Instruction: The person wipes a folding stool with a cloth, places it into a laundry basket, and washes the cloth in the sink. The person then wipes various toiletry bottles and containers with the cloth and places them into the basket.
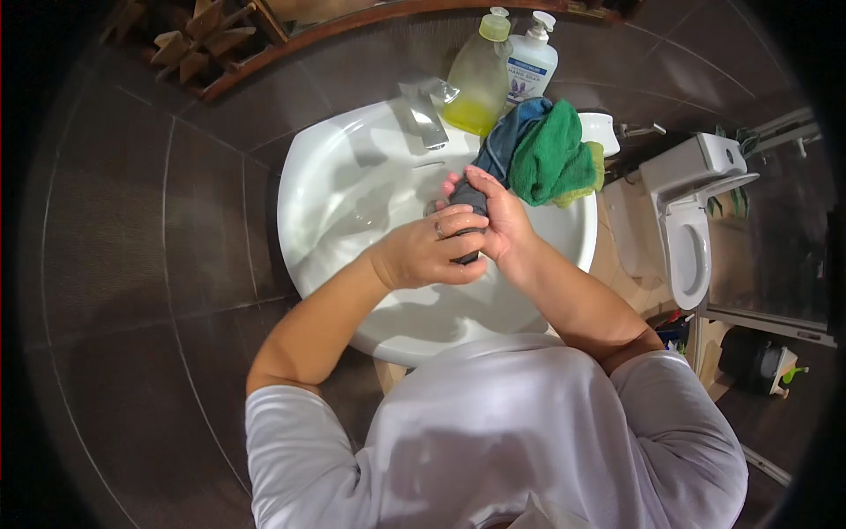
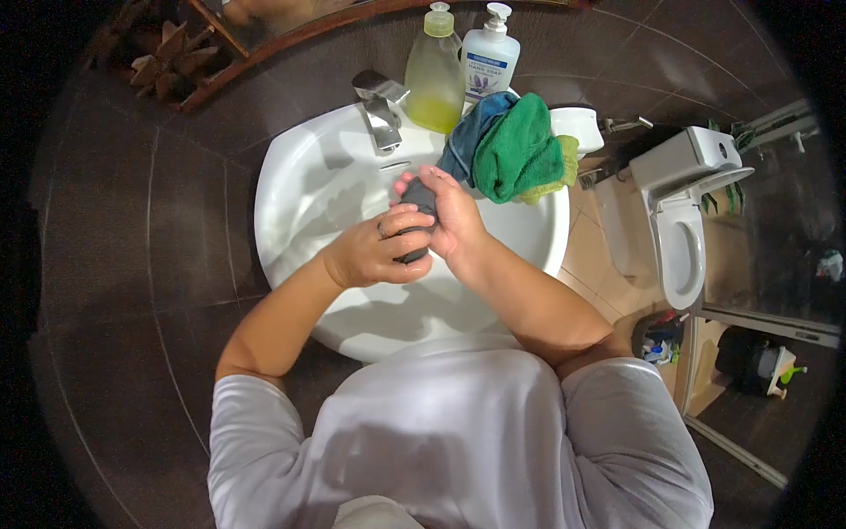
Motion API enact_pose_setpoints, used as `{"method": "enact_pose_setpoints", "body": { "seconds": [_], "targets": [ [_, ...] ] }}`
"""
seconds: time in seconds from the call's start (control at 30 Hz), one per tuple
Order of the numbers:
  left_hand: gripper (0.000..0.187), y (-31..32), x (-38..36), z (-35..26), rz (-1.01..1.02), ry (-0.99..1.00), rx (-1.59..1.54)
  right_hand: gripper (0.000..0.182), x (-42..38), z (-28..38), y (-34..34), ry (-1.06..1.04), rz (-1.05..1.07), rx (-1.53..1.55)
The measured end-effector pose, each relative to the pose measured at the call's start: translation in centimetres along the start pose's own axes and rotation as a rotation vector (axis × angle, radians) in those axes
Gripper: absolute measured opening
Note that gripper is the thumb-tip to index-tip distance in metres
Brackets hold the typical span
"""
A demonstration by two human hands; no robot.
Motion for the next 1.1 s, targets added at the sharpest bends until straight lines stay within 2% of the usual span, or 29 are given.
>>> {"method": "enact_pose_setpoints", "body": {
  "seconds": [0.07,0.13,0.17,0.2,0.27,0.3,0.33,0.4,0.43,0.47,0.53,0.57,0.6,0.67,0.7,0.73,0.8,0.83,0.87,0.93,0.97,1.0,1.03,1.07,1.1],
  "targets": [
    [0.018,-0.1,0.2,-0.5,-0.002,-0.034,-0.043,0.014,-0.2,0.6,0.5,-0.119,-0.031,0.014],
    [0.013,-0.4,-0.9,1.4,-0.366,-0.396,-0.223,0.019,0.1,0.7,0.6,-0.136,-0.024,0.061],
    [0.014,-0.4,-1.4,1.9,-0.481,-0.504,-0.275,0.025,0.2,0.8,0.7,-0.149,-0.019,0.103],
    [0.014,0.3,-0.9,1.8,-0.482,-0.504,-0.275,0.025,0.1,1.0,1.1,-0.149,-0.019,0.102],
    [0.02,1.7,-4.0,3.9,-1.114,-0.915,-0.731,0.031,-0.6,2.5,2.2,-0.287,0.008,-0.036],
    [0.021,2.6,-4.3,4.4,-1.367,-1.002,-1.016,0.029,-0.7,3.2,2.4,-0.372,0.004,-0.08],
    [0.021,2.5,-4.2,4.6,-1.371,-1.006,-1.012,0.029,-0.8,3.2,2.6,-0.366,0.004,-0.082],
    [0.029,5.9,-5.4,5.3,-1.624,-1.345,-1.509,0.026,-2.5,4.9,3.7,-0.641,0.02,-0.403],
    [0.033,6.8,-5.3,5.6,-1.597,-1.421,-1.56,0.022,-3.1,5.3,3.8,-0.69,-0.012,-0.757],
    [0.033,6.7,-5.4,5.6,-1.601,-1.419,-1.555,0.022,-3.2,5.3,3.6,-0.687,-0.007,-0.757],
    [0.032,8.1,-4.3,5.3,-1.315,-1.562,-1.796,0.024,-5.4,4.8,6.8,-1.112,0.326,-1.264],
    [0.037,7.7,-3.7,5.3,-1.178,-1.471,-1.841,0.025,-5.8,4.6,7.4,-1.229,0.37,-1.426],
    [0.037,7.6,-4.2,4.9,-1.17,-1.477,-1.844,0.025,-6.0,4.7,7.7,-1.229,0.361,-1.424],
    [0.042,5.6,-3.1,4.8,-0.981,-0.956,-1.785,0.029,-7.9,3.1,9.9,-1.422,0.611,-1.61],
    [0.045,9.1,-5.6,5.7,-0.936,-1.37,-1.86,0.028,-8.0,2.5,10.3,-1.284,0.645,-1.724],
    [0.045,9.1,-6.0,5.7,-0.927,-1.373,-1.865,0.028,-8.0,2.2,10.3,-1.285,0.635,-1.724],
    [0.042,7.6,-5.5,6.0,-0.706,-1.106,-1.553,0.029,-8.7,0.5,10.4,-1.36,0.84,-1.717],
    [0.041,8.8,-6.2,7.1,-0.38,-1.206,-1.139,0.023,-9.1,-0.2,10.8,-1.356,0.899,-1.771],
    [0.041,9.5,-7.1,7.2,-0.373,-1.207,-1.14,0.023,-9.5,-0.6,10.7,-1.358,0.892,-1.767],
    [0.042,9.3,-6.2,6.2,-0.344,-1.283,-1.589,0.016,-9.8,-2.5,10.2,-1.34,0.95,-2.011],
    [0.042,8.8,-5.4,5.4,-0.325,-1.31,-1.817,0.012,-10.4,-3.0,10.2,-1.389,1.049,-1.98],
    [0.042,8.2,-4.6,4.5,-0.301,-1.331,-2.047,0.012,-10.1,-3.6,9.9,-1.387,1.041,-1.978],
    [0.043,7.8,-3.7,3.7,-0.274,-1.337,-2.276,0.012,-10.3,-4.3,9.5,-1.461,1.119,-1.879],
    [0.043,7.6,-3.4,3.9,-0.269,-1.337,-2.276,0.012,-10.7,-4.7,9.0,-1.533,1.192,-1.777],
    [0.044,7.8,-3.4,3.6,-0.113,-1.413,-2.209,0.012,-10.9,-4.7,8.8,-1.532,1.183,-1.778]
  ]
}}
Point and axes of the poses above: each hand's wrist, its own x-axis towards the middle knuckle, its own y-axis out of the palm, z = x × y, the point moved 7 cm from there along x, towards the middle knuckle
